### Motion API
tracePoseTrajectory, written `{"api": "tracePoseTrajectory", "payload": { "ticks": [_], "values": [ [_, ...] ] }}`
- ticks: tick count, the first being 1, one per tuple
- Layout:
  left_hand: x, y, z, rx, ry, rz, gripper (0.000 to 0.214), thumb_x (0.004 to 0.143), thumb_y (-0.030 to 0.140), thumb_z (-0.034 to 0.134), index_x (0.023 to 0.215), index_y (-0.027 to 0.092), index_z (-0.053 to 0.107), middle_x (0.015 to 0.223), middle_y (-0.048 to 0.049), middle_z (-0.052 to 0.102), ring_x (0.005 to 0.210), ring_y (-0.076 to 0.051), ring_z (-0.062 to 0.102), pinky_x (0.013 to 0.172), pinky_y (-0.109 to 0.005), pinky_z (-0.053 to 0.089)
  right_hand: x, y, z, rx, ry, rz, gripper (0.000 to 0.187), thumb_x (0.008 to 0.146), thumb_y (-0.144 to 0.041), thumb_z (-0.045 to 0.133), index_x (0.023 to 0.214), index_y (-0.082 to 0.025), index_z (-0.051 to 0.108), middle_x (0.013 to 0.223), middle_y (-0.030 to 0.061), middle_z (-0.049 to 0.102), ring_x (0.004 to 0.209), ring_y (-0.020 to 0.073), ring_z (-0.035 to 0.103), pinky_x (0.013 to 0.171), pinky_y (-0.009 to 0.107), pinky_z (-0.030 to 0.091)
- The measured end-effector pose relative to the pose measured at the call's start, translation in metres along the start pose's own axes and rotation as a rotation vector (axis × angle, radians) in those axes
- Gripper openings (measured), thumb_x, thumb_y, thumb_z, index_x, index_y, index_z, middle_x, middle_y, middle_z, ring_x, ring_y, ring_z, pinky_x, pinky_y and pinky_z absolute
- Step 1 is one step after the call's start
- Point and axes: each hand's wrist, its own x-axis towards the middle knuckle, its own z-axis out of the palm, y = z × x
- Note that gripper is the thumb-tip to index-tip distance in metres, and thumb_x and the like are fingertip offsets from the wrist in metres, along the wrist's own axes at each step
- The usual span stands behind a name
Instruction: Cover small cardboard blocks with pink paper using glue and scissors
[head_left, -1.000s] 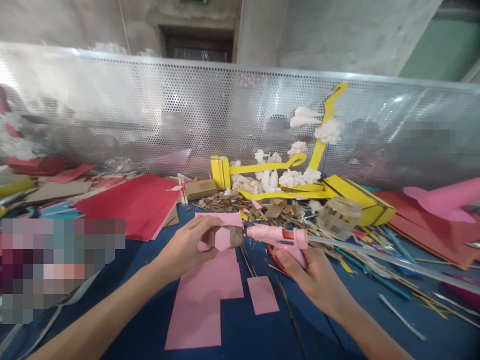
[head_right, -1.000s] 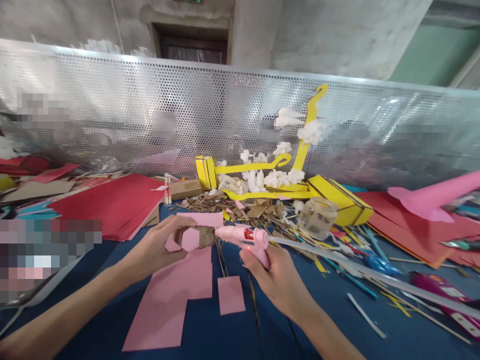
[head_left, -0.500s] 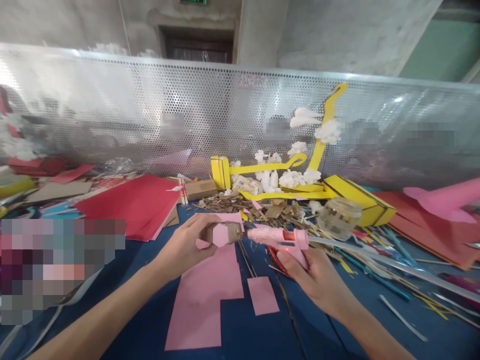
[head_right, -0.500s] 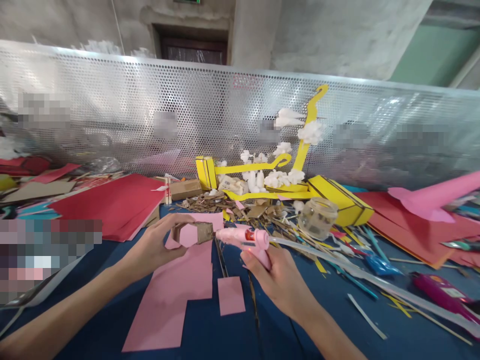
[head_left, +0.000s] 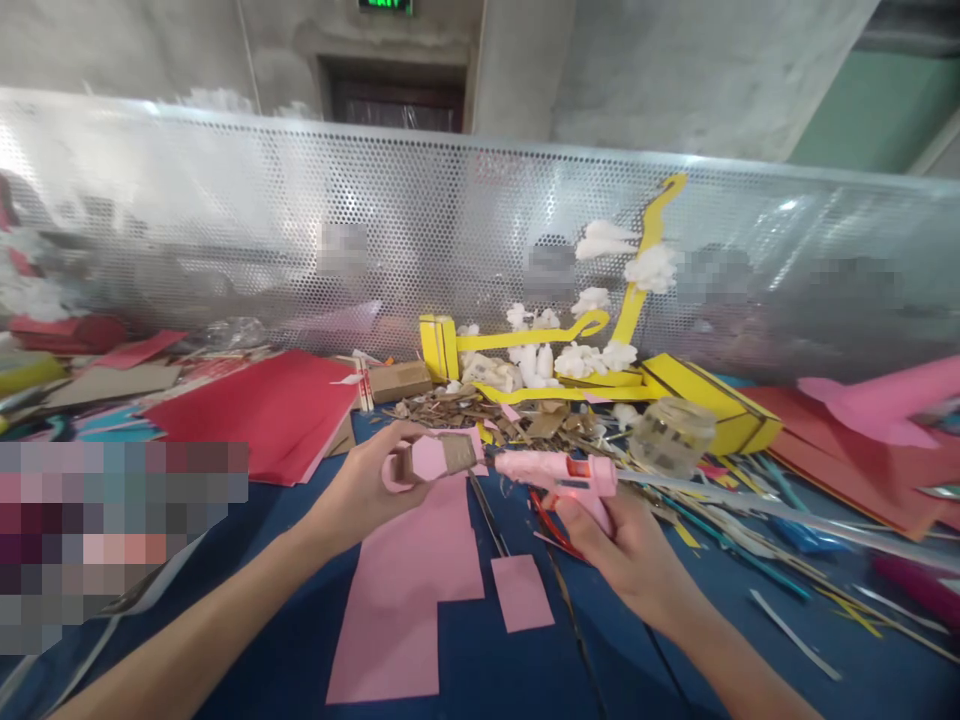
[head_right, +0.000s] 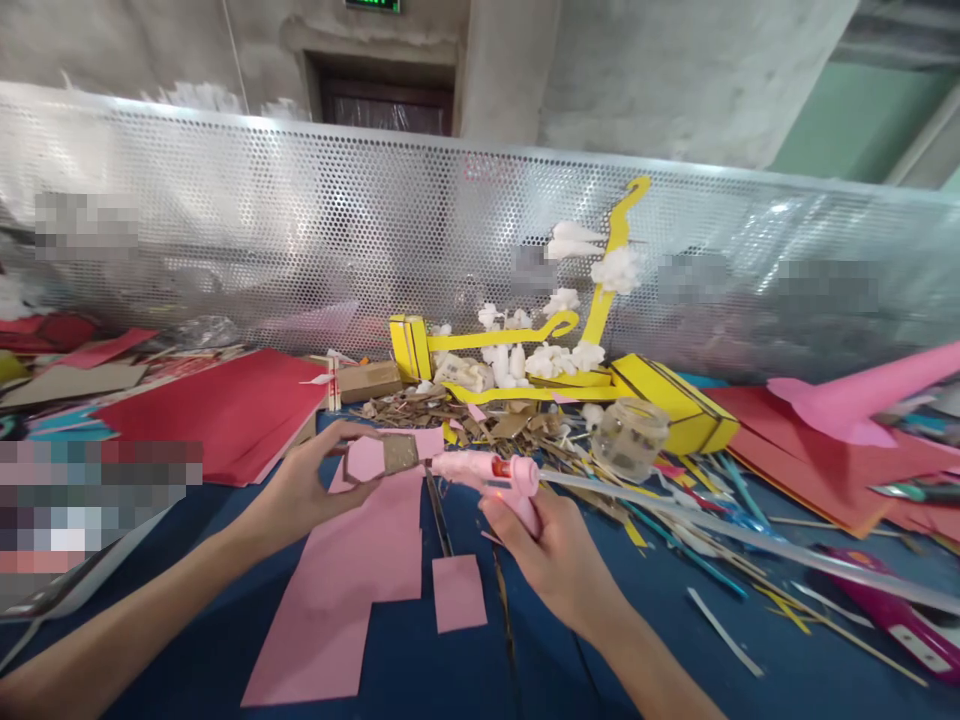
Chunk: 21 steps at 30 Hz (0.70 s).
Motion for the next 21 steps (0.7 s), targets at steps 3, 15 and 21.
{"api": "tracePoseTrajectory", "payload": {
  "ticks": [3,15,21],
  "values": [
    [0.005,-0.005,0.000,-0.161,0.092,-0.080,0.041,0.078,0.029,0.077,0.114,0.023,0.059,0.109,-0.0045,0.069,0.100,-0.022,0.068,0.085,-0.035,0.057,0.000,0.006,-0.002,0.119,0.064,0.024,0.055,0.096,-0.066,0.051,0.068,-0.020,0.059,0.053,-0.0029,0.044,0.048,0.0123,0.039,0.046,0.025,0.032],
    [0.013,-0.007,-0.004,-0.365,0.224,-0.218,0.057,0.071,0.037,0.084,0.121,0.021,0.059,0.120,-0.0079,0.071,0.113,-0.028,0.068,0.085,-0.037,0.062,-0.057,0.069,-0.091,-0.211,0.286,0.280,0.057,0.087,-0.077,0.056,0.086,-0.021,0.063,0.063,0.0009,0.058,0.053,0.0176,0.054,0.047,0.028,0.050],
    [0.010,0.001,-0.001,-0.347,0.205,-0.252,0.059,0.067,0.040,0.086,0.117,0.021,0.060,0.114,-0.0079,0.069,0.109,-0.030,0.068,0.080,-0.039,0.063,-0.082,0.092,-0.106,-0.374,0.383,0.326,0.057,0.087,-0.074,0.052,0.084,-0.019,0.066,0.064,0.0043,0.064,0.051,0.0212,0.059,0.051,0.032,0.050]
  ]
}}
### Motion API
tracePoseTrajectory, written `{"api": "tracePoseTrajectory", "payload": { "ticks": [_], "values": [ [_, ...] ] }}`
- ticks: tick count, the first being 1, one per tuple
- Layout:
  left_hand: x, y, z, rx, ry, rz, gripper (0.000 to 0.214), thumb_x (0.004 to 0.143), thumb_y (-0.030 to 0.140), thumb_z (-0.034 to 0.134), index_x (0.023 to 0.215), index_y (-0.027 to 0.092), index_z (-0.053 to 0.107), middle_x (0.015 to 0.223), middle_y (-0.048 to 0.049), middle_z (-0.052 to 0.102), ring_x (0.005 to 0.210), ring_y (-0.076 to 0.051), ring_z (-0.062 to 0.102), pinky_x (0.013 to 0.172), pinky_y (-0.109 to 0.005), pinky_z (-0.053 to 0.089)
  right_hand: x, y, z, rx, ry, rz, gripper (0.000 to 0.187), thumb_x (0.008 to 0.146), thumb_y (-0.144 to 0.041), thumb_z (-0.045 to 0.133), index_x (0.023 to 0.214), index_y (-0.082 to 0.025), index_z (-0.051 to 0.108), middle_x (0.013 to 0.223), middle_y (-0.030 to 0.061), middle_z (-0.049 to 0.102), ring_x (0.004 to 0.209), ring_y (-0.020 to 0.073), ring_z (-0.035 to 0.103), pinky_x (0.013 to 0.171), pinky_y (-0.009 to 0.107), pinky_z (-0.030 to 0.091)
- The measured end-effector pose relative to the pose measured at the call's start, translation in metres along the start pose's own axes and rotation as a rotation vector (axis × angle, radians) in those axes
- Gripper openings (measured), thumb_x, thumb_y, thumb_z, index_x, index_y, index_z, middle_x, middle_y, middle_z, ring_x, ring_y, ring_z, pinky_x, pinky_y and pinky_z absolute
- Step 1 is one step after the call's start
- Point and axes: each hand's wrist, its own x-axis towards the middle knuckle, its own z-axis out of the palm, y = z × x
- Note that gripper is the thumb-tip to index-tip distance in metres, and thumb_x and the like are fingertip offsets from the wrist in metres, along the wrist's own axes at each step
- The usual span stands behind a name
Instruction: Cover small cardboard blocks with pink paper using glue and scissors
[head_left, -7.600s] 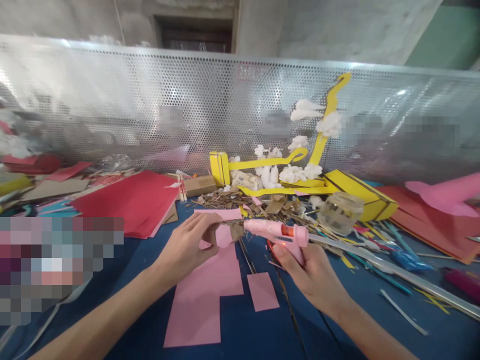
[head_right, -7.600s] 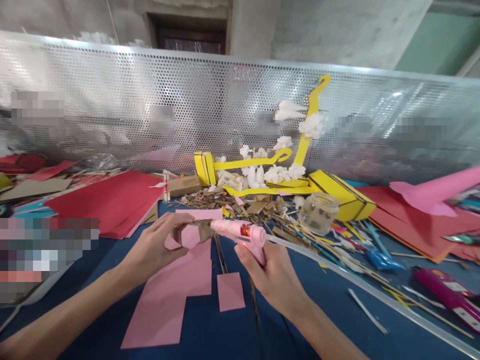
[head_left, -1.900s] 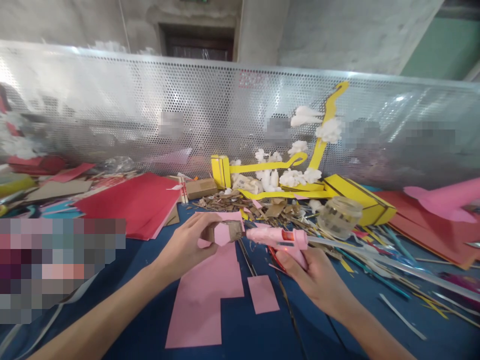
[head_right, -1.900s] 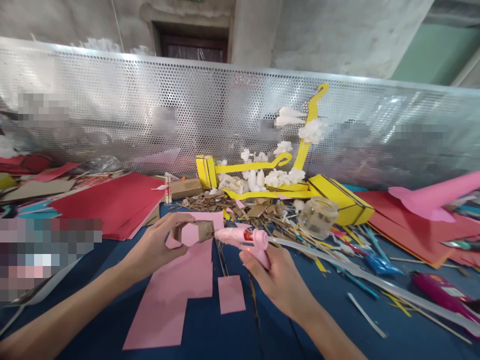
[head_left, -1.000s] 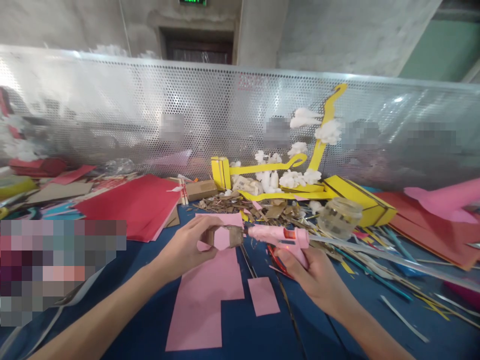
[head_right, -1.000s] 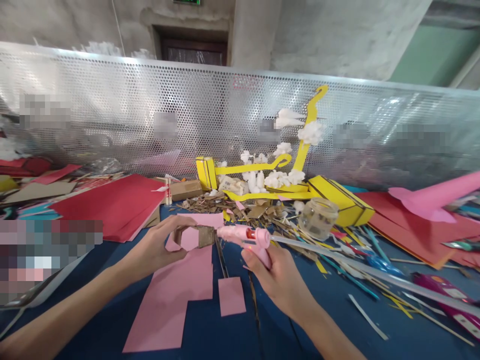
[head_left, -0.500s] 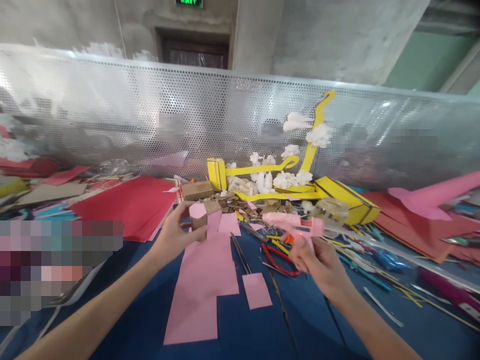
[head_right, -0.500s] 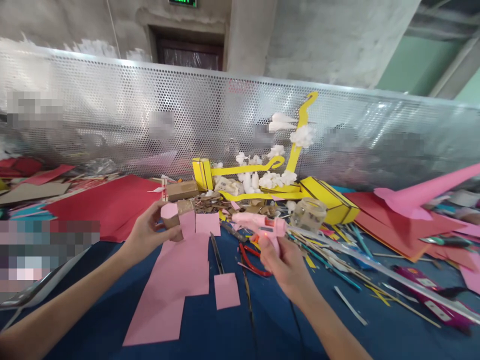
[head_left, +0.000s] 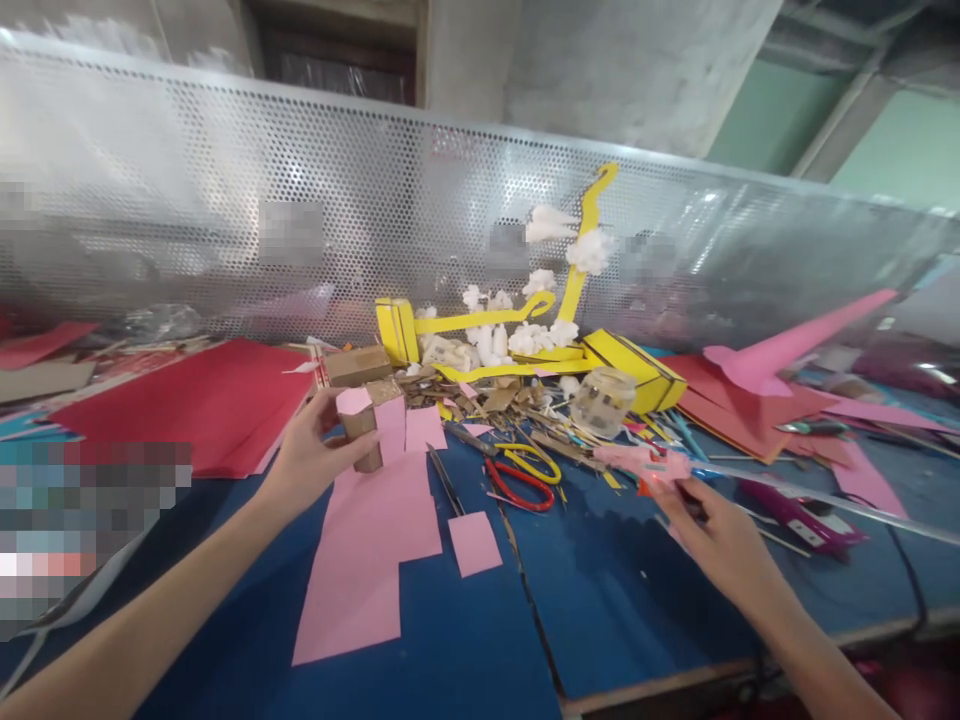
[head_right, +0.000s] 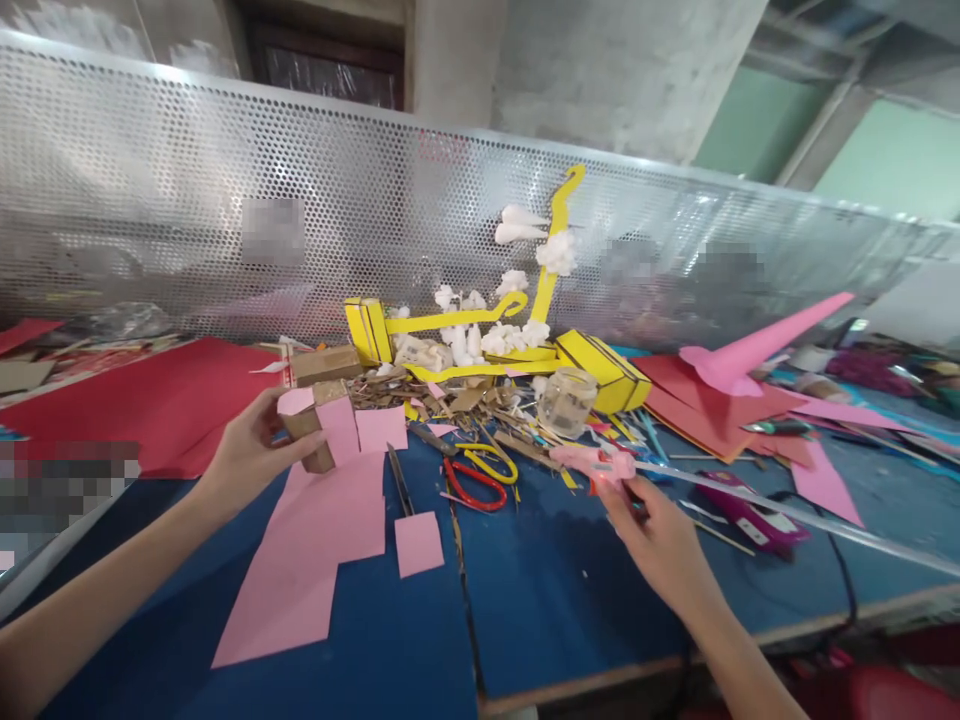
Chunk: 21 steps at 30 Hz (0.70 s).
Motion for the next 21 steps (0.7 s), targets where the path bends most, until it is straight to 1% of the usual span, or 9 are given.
{"api": "tracePoseTrajectory", "payload": {
  "ticks": [4,10,12,14,16,18,19,20,21],
  "values": [
    [0.000,-0.003,0.001,0.019,-0.005,0.000,0.057,0.068,0.041,0.085,0.115,0.021,0.060,0.114,-0.0074,0.068,0.107,-0.028,0.067,0.081,-0.039,0.062,-0.001,0.001,0.000,-0.132,0.021,-0.050,0.056,0.088,-0.071,0.049,0.082,-0.019,0.069,0.070,0.0096,0.070,0.058,0.0254,0.064,0.055,0.035,0.048],
    [0.001,-0.008,-0.001,0.017,-0.012,0.000,0.056,0.068,0.042,0.085,0.113,0.021,0.060,0.113,-0.0070,0.068,0.107,-0.028,0.067,0.081,-0.039,0.062,-0.005,0.004,-0.003,-0.207,0.037,-0.119,0.048,0.090,-0.065,0.048,0.082,-0.021,0.066,0.075,0.0114,0.073,0.064,0.0266,0.066,0.062,0.036,0.049],
    [0.001,-0.009,-0.001,0.015,-0.019,-0.005,0.056,0.068,0.041,0.085,0.114,0.021,0.059,0.114,-0.0075,0.068,0.109,-0.028,0.066,0.081,-0.039,0.062,-0.008,0.009,-0.004,-0.221,0.045,-0.118,0.048,0.089,-0.065,0.048,0.088,-0.021,0.066,0.082,0.0133,0.074,0.070,0.0288,0.069,0.065,0.037,0.050],
    [0.001,-0.010,-0.001,0.017,-0.031,-0.009,0.057,0.069,0.041,0.085,0.115,0.021,0.059,0.116,-0.0080,0.068,0.111,-0.029,0.066,0.081,-0.039,0.062,-0.015,0.016,-0.006,-0.238,0.071,-0.093,0.052,0.088,-0.067,0.048,0.099,-0.020,0.067,0.089,0.0154,0.075,0.077,0.0323,0.071,0.068,0.040,0.052],
    [0.001,-0.012,-0.002,0.017,-0.043,-0.007,0.059,0.069,0.041,0.085,0.117,0.022,0.059,0.119,-0.0085,0.068,0.114,-0.030,0.065,0.083,-0.039,0.062,-0.031,0.018,-0.007,-0.291,0.146,-0.050,0.058,0.087,-0.070,0.045,0.107,-0.019,0.066,0.094,0.0168,0.076,0.084,0.0368,0.072,0.070,0.045,0.054],
    [0.002,-0.013,-0.003,0.016,-0.051,-0.001,0.060,0.069,0.039,0.086,0.119,0.022,0.058,0.121,-0.0089,0.068,0.115,-0.030,0.065,0.084,-0.039,0.061,-0.052,0.011,-0.004,-0.389,0.262,-0.031,0.055,0.090,-0.070,0.043,0.104,-0.022,0.067,0.098,0.0172,0.075,0.089,0.0408,0.071,0.073,0.050,0.053],
    [0.002,-0.014,-0.003,0.015,-0.055,0.000,0.061,0.068,0.039,0.087,0.120,0.022,0.058,0.122,-0.0091,0.068,0.114,-0.029,0.066,0.085,-0.039,0.061,-0.064,0.002,-0.001,-0.420,0.291,-0.068,0.049,0.093,-0.066,0.044,0.099,-0.023,0.067,0.100,0.0166,0.075,0.092,0.0409,0.071,0.076,0.052,0.053],
    [0.002,-0.014,-0.002,0.014,-0.063,0.002,0.062,0.068,0.038,0.087,0.121,0.022,0.057,0.122,-0.0093,0.068,0.113,-0.029,0.066,0.085,-0.039,0.061,-0.074,-0.010,0.004,-0.378,0.264,-0.153,0.041,0.096,-0.059,0.046,0.098,-0.024,0.068,0.100,0.0154,0.074,0.095,0.0381,0.070,0.081,0.051,0.053],
    [0.002,-0.014,-0.002,0.014,-0.076,0.005,0.063,0.069,0.038,0.087,0.122,0.022,0.057,0.121,-0.0093,0.068,0.112,-0.028,0.067,0.086,-0.040,0.061,-0.082,-0.026,0.010,-0.291,0.177,-0.260,0.033,0.099,-0.051,0.048,0.097,-0.025,0.068,0.099,0.0139,0.074,0.094,0.0338,0.071,0.084,0.047,0.054]
  ]
}}
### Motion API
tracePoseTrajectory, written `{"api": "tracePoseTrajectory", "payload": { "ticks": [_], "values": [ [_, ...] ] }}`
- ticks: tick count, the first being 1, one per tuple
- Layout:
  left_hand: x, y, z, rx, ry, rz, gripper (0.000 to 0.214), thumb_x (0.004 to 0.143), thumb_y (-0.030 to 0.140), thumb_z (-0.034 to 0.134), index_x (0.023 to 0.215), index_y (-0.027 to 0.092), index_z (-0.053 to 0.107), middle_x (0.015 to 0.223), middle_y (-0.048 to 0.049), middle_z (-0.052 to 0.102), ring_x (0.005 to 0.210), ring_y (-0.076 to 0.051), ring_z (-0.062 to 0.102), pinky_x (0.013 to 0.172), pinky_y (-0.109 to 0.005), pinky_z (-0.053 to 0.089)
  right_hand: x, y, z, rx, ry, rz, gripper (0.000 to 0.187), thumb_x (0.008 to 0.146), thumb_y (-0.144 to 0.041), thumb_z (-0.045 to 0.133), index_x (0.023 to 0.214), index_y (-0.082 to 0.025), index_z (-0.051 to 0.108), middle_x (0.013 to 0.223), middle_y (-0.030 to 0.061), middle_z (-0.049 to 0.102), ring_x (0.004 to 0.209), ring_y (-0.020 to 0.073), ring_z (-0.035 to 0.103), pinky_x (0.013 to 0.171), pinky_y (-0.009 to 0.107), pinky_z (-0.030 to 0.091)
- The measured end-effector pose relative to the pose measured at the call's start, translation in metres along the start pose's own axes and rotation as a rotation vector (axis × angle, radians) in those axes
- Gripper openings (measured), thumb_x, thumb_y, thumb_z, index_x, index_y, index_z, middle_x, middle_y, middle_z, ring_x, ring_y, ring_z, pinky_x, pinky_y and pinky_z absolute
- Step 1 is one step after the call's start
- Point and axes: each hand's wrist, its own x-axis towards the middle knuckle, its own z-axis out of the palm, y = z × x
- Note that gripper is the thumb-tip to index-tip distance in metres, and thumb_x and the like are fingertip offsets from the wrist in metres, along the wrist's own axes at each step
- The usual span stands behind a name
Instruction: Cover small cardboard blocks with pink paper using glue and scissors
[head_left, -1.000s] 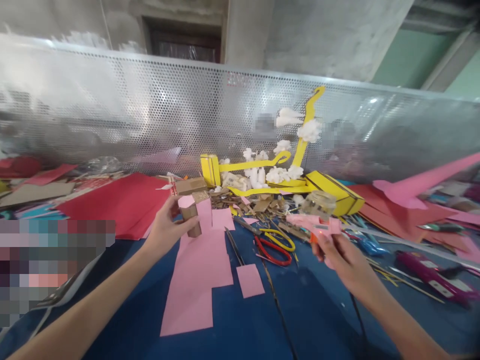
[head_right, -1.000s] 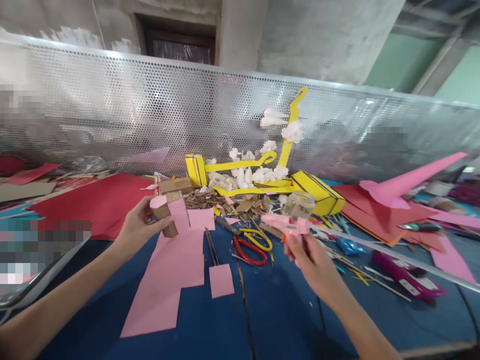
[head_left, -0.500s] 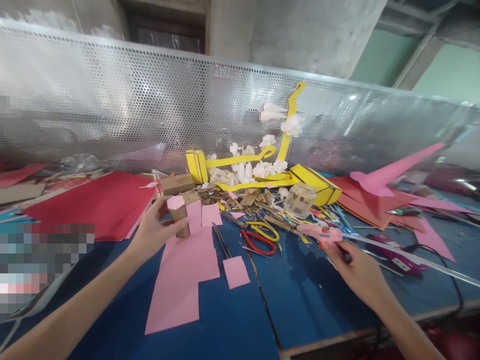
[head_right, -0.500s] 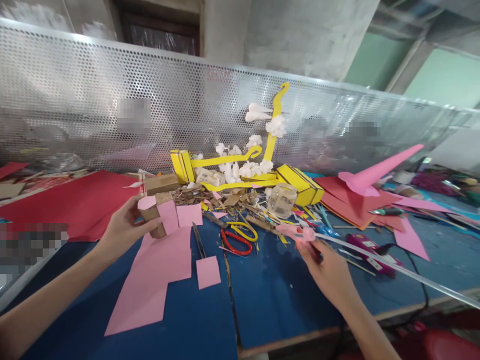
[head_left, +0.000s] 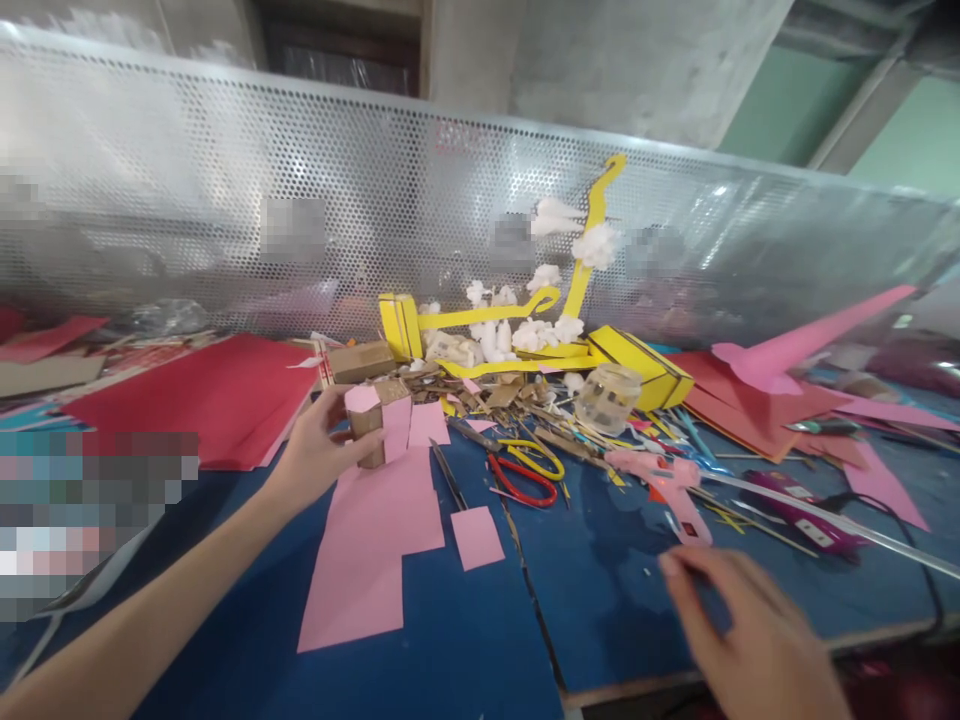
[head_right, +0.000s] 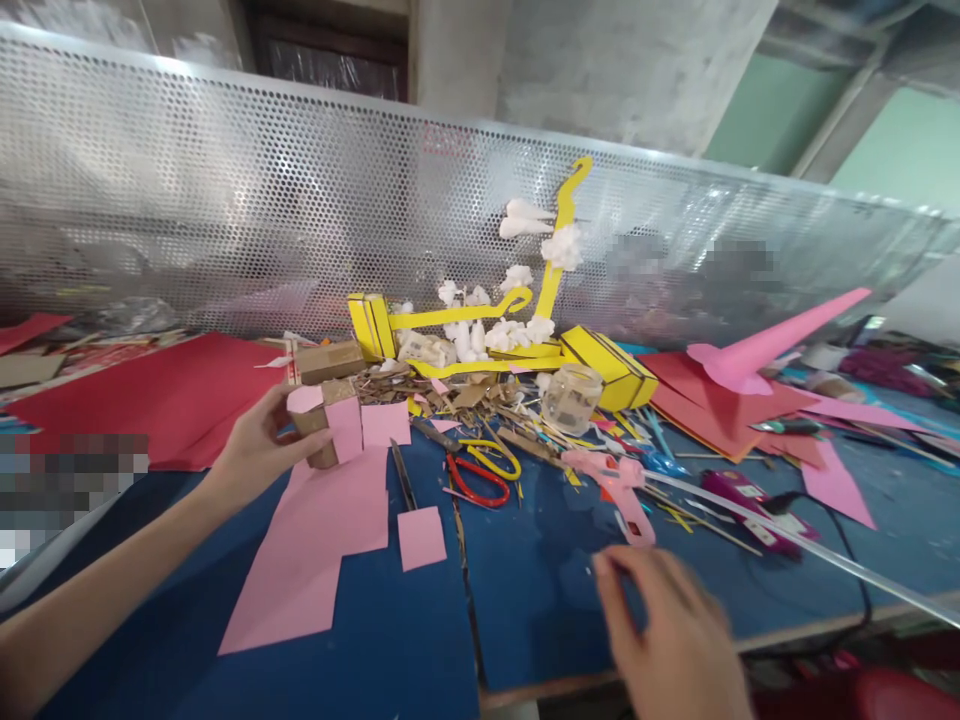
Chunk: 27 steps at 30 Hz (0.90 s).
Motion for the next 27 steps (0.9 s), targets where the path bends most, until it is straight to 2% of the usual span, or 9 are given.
{"api": "tracePoseTrajectory", "payload": {
  "ticks": [3,5,8,12,16,19,23,26,27],
  "values": [
    [-0.001,0.000,0.002,0.016,-0.030,0.022,0.061,0.071,0.038,0.086,0.122,0.022,0.057,0.118,-0.0081,0.070,0.107,-0.026,0.068,0.086,-0.039,0.060,0.008,-0.061,0.006,0.272,-0.389,-0.216,0.025,0.105,-0.037,0.046,0.110,-0.026,0.069,0.112,0.0110,0.073,0.100,0.0253,0.072,0.086,0.037,0.058],
    [-0.002,0.000,0.003,0.040,-0.039,0.035,0.058,0.073,0.038,0.084,0.121,0.023,0.057,0.115,-0.0066,0.070,0.104,-0.024,0.069,0.086,-0.038,0.060,0.026,-0.096,0.013,0.284,-0.595,-0.277,0.030,0.105,-0.030,0.048,0.129,-0.026,0.064,0.127,0.0110,0.070,0.115,0.0271,0.069,0.097,0.041,0.056],
    [-0.004,0.003,0.003,0.063,-0.069,0.055,0.055,0.075,0.037,0.083,0.122,0.023,0.058,0.113,-0.0056,0.071,0.104,-0.023,0.070,0.087,-0.038,0.061,0.057,-0.125,0.022,0.179,-0.733,-0.327,0.051,0.100,-0.029,0.057,0.150,-0.022,0.050,0.144,0.0164,0.059,0.130,0.0352,0.060,0.104,0.051,0.052],
    [-0.006,0.011,0.004,0.092,-0.079,0.115,0.051,0.075,0.034,0.081,0.119,0.023,0.058,0.112,-0.0058,0.070,0.103,-0.024,0.071,0.085,-0.037,0.062,0.080,-0.132,0.024,0.157,-0.851,-0.318,0.037,0.095,-0.026,0.061,0.132,-0.020,0.058,0.132,0.0126,0.061,0.112,0.0305,0.069,0.091,0.042,0.055],
    [-0.007,0.012,0.005,0.119,-0.070,0.154,0.046,0.077,0.031,0.079,0.117,0.023,0.058,0.110,-0.0050,0.070,0.100,-0.022,0.071,0.087,-0.038,0.062,0.073,-0.133,0.023,0.304,-0.827,-0.249,0.009,0.095,-0.018,0.057,0.102,-0.023,0.060,0.106,0.0035,0.066,0.090,0.0208,0.069,0.076,0.031,0.051],
    [-0.008,0.009,0.006,0.133,-0.090,0.160,0.047,0.077,0.030,0.079,0.118,0.023,0.058,0.111,-0.0050,0.069,0.102,-0.022,0.070,0.090,-0.040,0.062,0.059,-0.139,0.019,0.511,-0.793,-0.211,0.013,0.099,-0.017,0.052,0.094,-0.023,0.062,0.090,-0.0003,0.069,0.080,0.0167,0.067,0.072,0.027,0.049],
    [-0.012,0.011,0.007,0.180,-0.126,0.200,0.047,0.079,0.032,0.077,0.121,0.022,0.058,0.113,-0.0059,0.068,0.104,-0.023,0.068,0.095,-0.045,0.060,0.064,-0.152,0.005,0.761,-0.741,-0.234,0.018,0.101,-0.029,0.056,0.103,-0.024,0.072,0.095,0.0018,0.075,0.085,0.0174,0.069,0.076,0.026,0.052],
    [-0.016,0.015,0.007,0.245,-0.169,0.272,0.042,0.084,0.029,0.073,0.123,0.023,0.059,0.117,-0.0069,0.067,0.106,-0.023,0.067,0.093,-0.043,0.059,0.093,-0.161,0.003,0.858,-0.626,-0.214,0.028,0.103,-0.038,0.056,0.117,-0.023,0.074,0.103,0.0051,0.076,0.091,0.0187,0.069,0.079,0.027,0.054],
    [-0.017,0.016,0.006,0.269,-0.180,0.287,0.042,0.085,0.028,0.072,0.124,0.023,0.058,0.119,-0.0073,0.067,0.107,-0.023,0.067,0.091,-0.041,0.059,0.105,-0.164,0.007,0.890,-0.579,-0.200,0.030,0.102,-0.041,0.056,0.121,-0.023,0.073,0.102,0.0051,0.076,0.085,0.0174,0.068,0.075,0.027,0.054]
  ]
}}
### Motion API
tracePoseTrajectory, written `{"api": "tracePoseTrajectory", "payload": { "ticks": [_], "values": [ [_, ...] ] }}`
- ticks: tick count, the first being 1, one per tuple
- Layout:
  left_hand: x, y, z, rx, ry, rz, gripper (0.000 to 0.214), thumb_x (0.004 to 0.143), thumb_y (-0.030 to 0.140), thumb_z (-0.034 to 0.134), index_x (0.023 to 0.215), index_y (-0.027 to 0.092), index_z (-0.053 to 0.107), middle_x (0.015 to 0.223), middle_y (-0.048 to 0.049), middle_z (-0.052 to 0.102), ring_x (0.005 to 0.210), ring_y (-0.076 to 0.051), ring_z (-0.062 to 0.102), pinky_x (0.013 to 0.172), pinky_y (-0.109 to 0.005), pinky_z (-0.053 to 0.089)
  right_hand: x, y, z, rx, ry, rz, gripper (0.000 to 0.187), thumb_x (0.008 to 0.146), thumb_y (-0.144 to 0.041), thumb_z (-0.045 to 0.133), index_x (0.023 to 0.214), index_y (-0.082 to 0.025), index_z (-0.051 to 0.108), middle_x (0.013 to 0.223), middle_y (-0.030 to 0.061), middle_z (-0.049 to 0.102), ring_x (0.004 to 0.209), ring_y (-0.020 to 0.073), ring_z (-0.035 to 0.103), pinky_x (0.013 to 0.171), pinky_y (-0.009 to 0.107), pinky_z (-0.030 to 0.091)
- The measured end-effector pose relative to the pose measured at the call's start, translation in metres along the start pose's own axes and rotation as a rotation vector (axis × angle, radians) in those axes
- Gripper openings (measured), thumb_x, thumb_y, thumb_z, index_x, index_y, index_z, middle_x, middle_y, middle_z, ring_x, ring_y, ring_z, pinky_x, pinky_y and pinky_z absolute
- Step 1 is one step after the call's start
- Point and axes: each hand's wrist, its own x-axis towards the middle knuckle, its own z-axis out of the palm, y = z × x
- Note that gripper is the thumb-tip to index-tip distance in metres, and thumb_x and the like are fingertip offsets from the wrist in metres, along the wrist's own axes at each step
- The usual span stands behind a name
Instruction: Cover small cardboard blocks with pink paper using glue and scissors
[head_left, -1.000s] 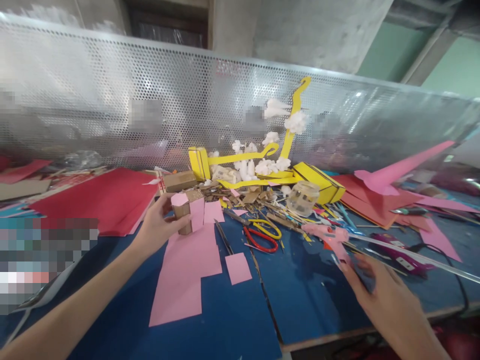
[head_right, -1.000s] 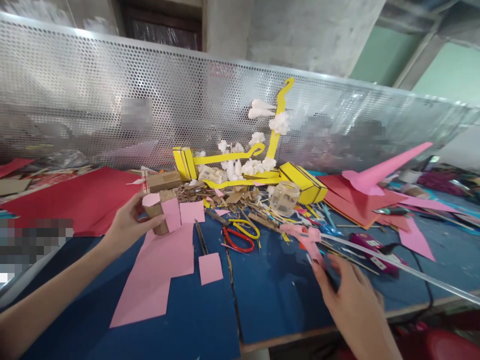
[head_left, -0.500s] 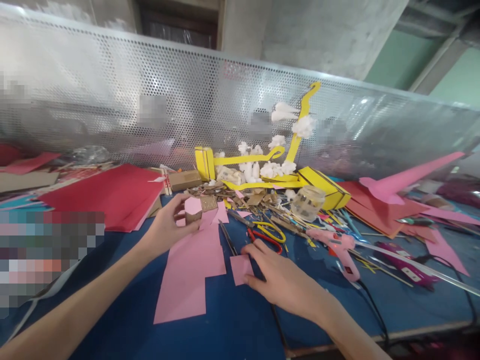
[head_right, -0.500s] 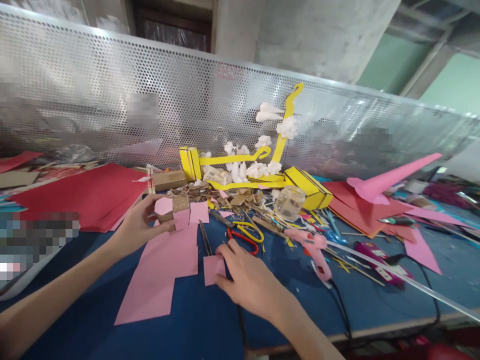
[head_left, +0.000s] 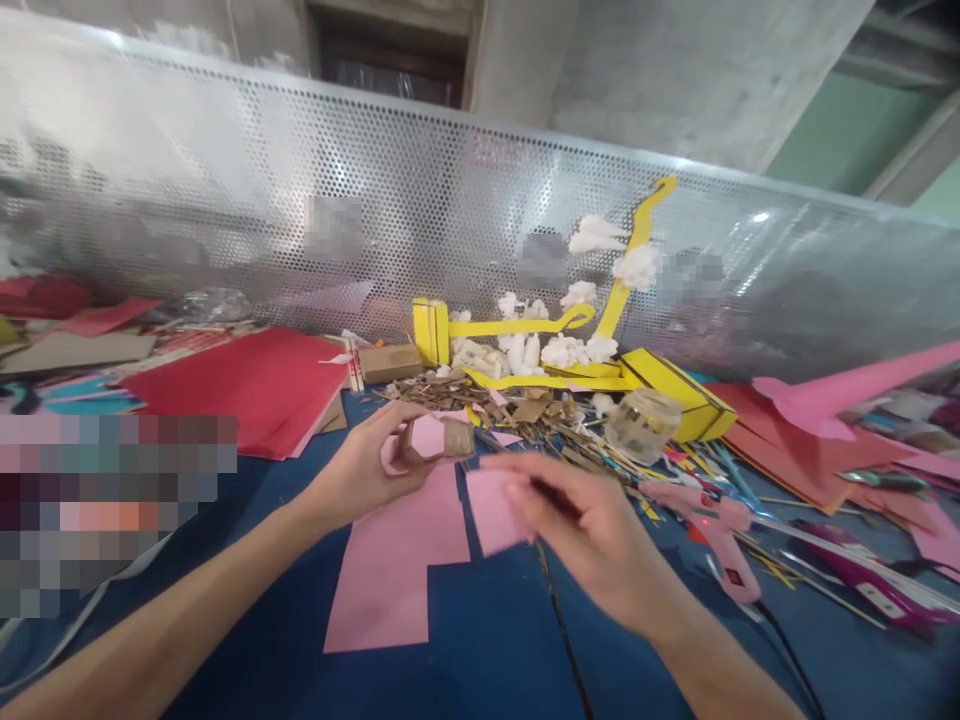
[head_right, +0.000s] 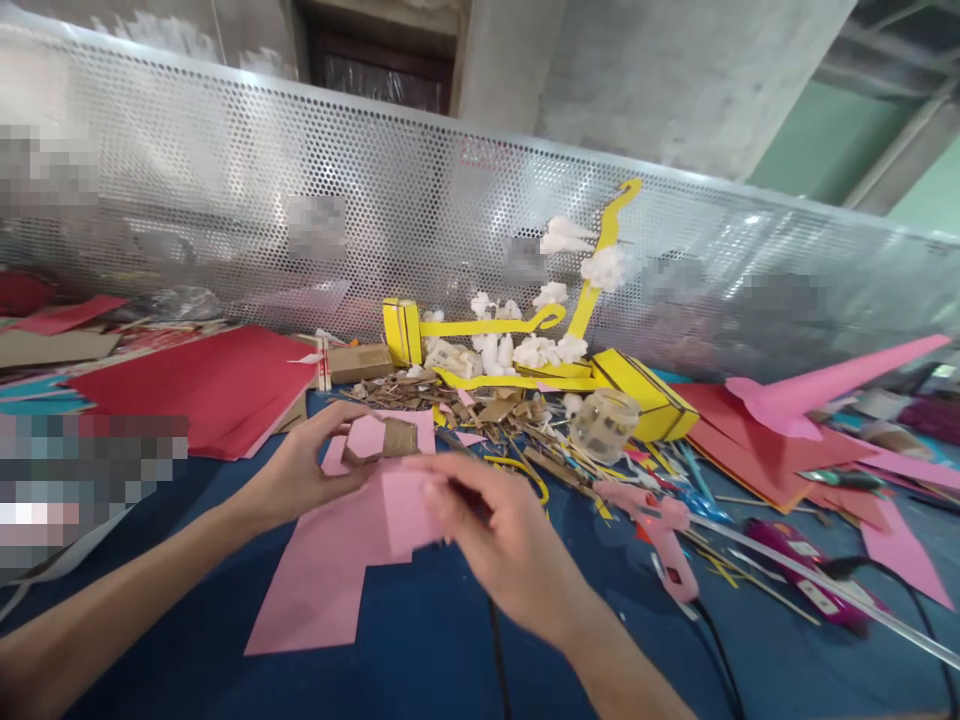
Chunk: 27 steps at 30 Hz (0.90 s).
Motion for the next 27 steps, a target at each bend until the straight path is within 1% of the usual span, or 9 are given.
{"api": "tracePoseTrajectory", "payload": {
  "ticks": [1,3,6,8,11,13,19,22,27],
  "values": [
    [-0.001,0.000,0.000,0.025,-0.010,0.001,0.044,0.085,0.028,0.072,0.126,0.024,0.057,0.120,-0.0076,0.067,0.105,-0.023,0.067,0.089,-0.040,0.060,0.013,0.002,-0.002,0.043,0.053,-0.012,0.033,0.102,-0.043,0.057,0.124,-0.023,0.070,0.096,0.0039,0.075,0.074,0.0151,0.065,0.067,0.026,0.053],
    [-0.003,0.000,-0.001,0.080,-0.027,-0.005,0.049,0.088,0.028,0.071,0.133,0.025,0.051,0.120,-0.0077,0.067,0.096,-0.021,0.068,0.085,-0.039,0.060,0.038,0.009,-0.004,0.166,0.152,-0.031,0.036,0.097,-0.045,0.063,0.124,-0.021,0.066,0.083,0.0005,0.072,0.065,0.0133,0.061,0.062,0.025,0.051],
    [-0.005,-0.001,-0.003,0.183,-0.080,0.108,0.049,0.095,0.030,0.066,0.139,0.029,0.044,0.126,-0.0083,0.064,0.083,-0.016,0.069,0.085,-0.039,0.060,0.059,0.022,0.001,0.332,0.232,0.007,0.035,0.084,-0.048,0.078,0.098,-0.020,0.063,0.072,-0.0028,0.067,0.061,0.0127,0.060,0.059,0.024,0.051],
    [-0.005,-0.002,-0.004,0.250,-0.112,0.222,0.042,0.100,0.031,0.061,0.138,0.032,0.044,0.132,-0.0081,0.062,0.082,-0.014,0.069,0.084,-0.037,0.060,0.060,0.027,0.006,0.351,0.236,0.044,0.036,0.080,-0.049,0.082,0.083,-0.020,0.061,0.068,-0.0039,0.064,0.058,0.0117,0.059,0.056,0.024,0.049],
    [-0.005,-0.003,-0.004,0.313,-0.094,0.309,0.039,0.102,0.031,0.060,0.137,0.032,0.044,0.131,-0.0075,0.061,0.077,-0.011,0.068,0.082,-0.034,0.061,0.051,0.030,0.010,0.319,0.223,0.065,0.036,0.080,-0.048,0.082,0.075,-0.020,0.060,0.063,-0.0054,0.057,0.055,0.0095,0.052,0.053,0.022,0.043],
    [-0.005,-0.005,-0.004,0.338,-0.073,0.333,0.040,0.101,0.029,0.061,0.137,0.032,0.043,0.133,-0.0084,0.060,0.078,-0.011,0.069,0.082,-0.033,0.062,0.047,0.033,0.011,0.305,0.220,0.084,0.038,0.080,-0.048,0.082,0.073,-0.020,0.059,0.062,-0.0062,0.052,0.054,0.0088,0.046,0.051,0.022,0.037],
    [-0.004,-0.007,-0.004,0.406,-0.029,0.476,0.038,0.100,0.027,0.062,0.134,0.026,0.047,0.129,-0.0121,0.062,0.108,-0.024,0.071,0.084,-0.037,0.065,0.048,0.043,0.016,0.392,0.181,0.189,0.046,0.077,-0.056,0.082,0.070,-0.020,0.055,0.058,-0.0068,0.048,0.053,0.0088,0.038,0.050,0.025,0.028],
    [-0.002,-0.005,-0.005,0.439,-0.033,0.508,0.033,0.101,0.026,0.060,0.131,0.024,0.049,0.125,-0.0132,0.064,0.108,-0.025,0.072,0.082,-0.038,0.066,0.048,0.044,0.018,0.463,0.160,0.224,0.048,0.076,-0.058,0.083,0.070,-0.021,0.054,0.057,-0.0076,0.046,0.052,0.0083,0.037,0.050,0.025,0.026],
    [-0.001,-0.003,-0.005,0.472,-0.034,0.541,0.031,0.102,0.025,0.058,0.131,0.021,0.050,0.124,-0.0141,0.063,0.108,-0.025,0.072,0.085,-0.042,0.066,0.049,0.047,0.019,0.533,0.124,0.251,0.049,0.075,-0.057,0.085,0.070,-0.020,0.053,0.055,-0.0089,0.044,0.050,0.0069,0.037,0.050,0.025,0.024]
  ]
}}
